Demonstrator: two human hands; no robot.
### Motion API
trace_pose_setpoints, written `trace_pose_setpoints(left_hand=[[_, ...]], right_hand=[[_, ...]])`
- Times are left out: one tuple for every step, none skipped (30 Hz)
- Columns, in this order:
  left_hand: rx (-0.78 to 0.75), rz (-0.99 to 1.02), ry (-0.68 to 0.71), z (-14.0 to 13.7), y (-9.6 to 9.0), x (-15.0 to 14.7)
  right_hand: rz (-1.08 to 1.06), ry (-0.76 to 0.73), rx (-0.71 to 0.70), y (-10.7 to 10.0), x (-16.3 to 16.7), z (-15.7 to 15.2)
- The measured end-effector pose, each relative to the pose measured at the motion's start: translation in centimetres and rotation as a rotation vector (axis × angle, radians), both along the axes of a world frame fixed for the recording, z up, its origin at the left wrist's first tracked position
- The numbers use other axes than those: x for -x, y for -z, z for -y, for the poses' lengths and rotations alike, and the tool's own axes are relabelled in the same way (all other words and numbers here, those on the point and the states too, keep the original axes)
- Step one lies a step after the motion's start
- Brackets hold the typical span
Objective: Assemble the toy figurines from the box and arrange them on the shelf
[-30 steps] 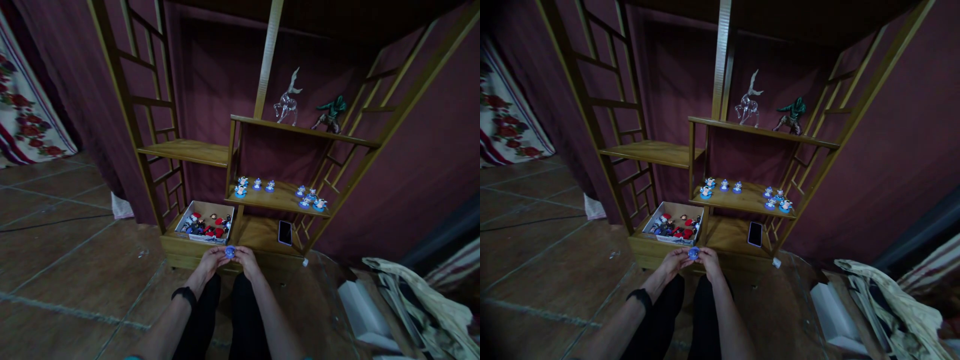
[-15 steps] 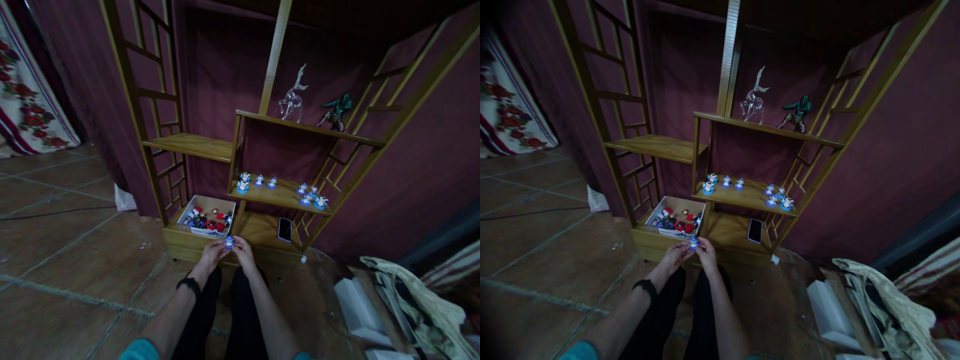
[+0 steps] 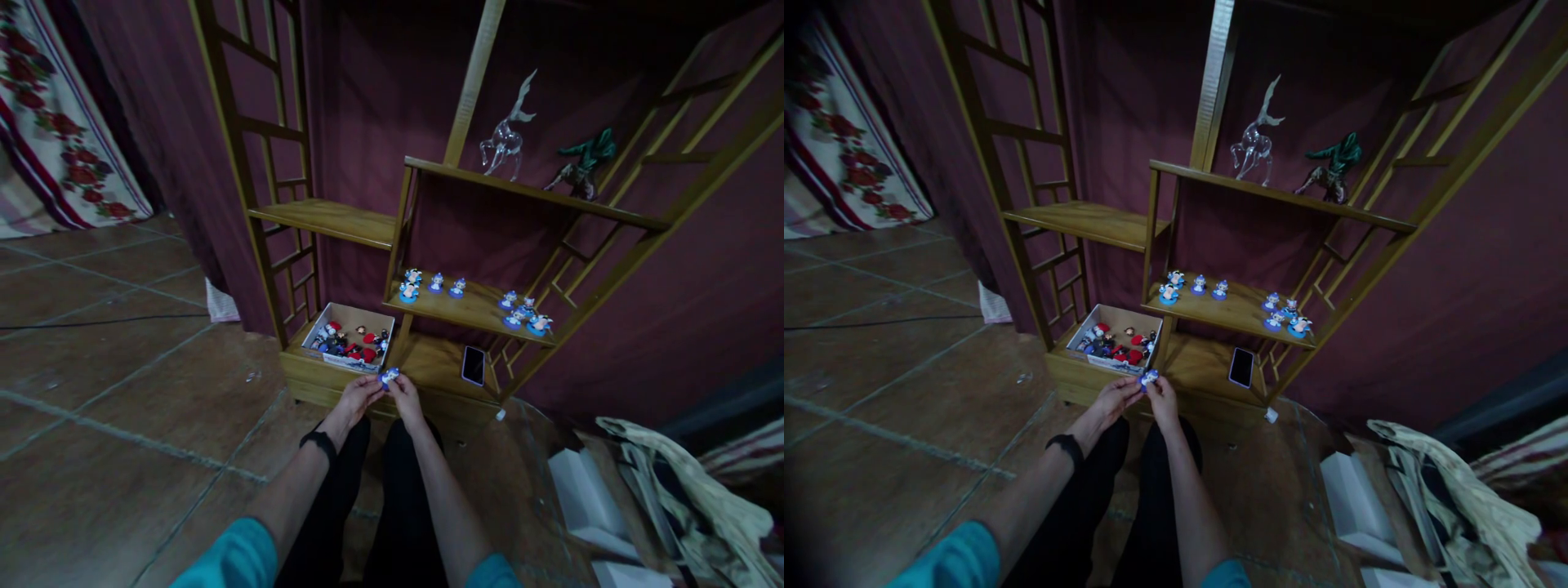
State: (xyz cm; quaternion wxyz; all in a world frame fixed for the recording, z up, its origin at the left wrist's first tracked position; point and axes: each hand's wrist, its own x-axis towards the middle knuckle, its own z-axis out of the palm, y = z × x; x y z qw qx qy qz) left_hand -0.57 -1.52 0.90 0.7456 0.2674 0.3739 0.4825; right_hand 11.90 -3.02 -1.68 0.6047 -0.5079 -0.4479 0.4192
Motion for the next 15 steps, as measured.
trace_pose_setpoints(left_hand=[[-0.001, 0.000, -0.001, 0.00, 0.02, -0.02], [-0.003, -0.002, 0.000, -0.01, 0.05, -0.03], [-0.005, -0.003, 0.003, -0.02, 0.09, -0.04], [-0.009, -0.005, 0.009, -0.03, 0.13, -0.03], [-0.012, -0.007, 0.014, -0.04, 0.17, -0.02], [-0.016, -0.008, 0.017, -0.05, 0.20, 0.01], [-0.019, -0.009, 0.017, -0.06, 0.22, 0.03], [-0.022, -0.010, 0.016, -0.06, 0.23, 0.06], [-0.024, -0.012, 0.015, -0.05, 0.23, 0.09], [-0.026, -0.013, 0.013, -0.05, 0.23, 0.13], [-0.029, -0.014, 0.013, -0.04, 0.22, 0.16], [-0.032, -0.016, 0.016, -0.04, 0.22, 0.19], [-0.036, -0.017, 0.023, -0.05, 0.23, 0.22], [-0.039, -0.018, 0.029, -0.08, 0.27, 0.26], [-0.041, -0.019, 0.037, -0.11, 0.33, 0.29]], right_hand=[[-0.014, -0.006, 0.015, -0.04, -0.01, 0.04], [-0.026, -0.012, 0.029, -0.10, -0.03, 0.10], [-0.034, -0.012, 0.039, -0.19, -0.06, 0.17], [-0.037, -0.007, 0.043, -0.28, -0.08, 0.24], [-0.038, -0.001, 0.043, -0.38, -0.10, 0.32], [-0.040, 0.001, 0.040, -0.48, -0.11, 0.40], [-0.043, 0.000, 0.038, -0.57, -0.11, 0.47], [-0.048, -0.003, 0.037, -0.64, -0.10, 0.53], [-0.051, -0.007, 0.040, -0.70, -0.09, 0.57], [-0.050, -0.009, 0.045, -0.75, -0.08, 0.60], [-0.044, -0.007, 0.051, -0.78, -0.09, 0.62], [-0.035, -0.004, 0.058, -0.81, -0.10, 0.63], [-0.024, -0.003, 0.062, -0.83, -0.11, 0.64], [-0.016, -0.005, 0.064, -0.84, -0.13, 0.64], [-0.009, -0.008, 0.064, -0.84, -0.14, 0.64]])
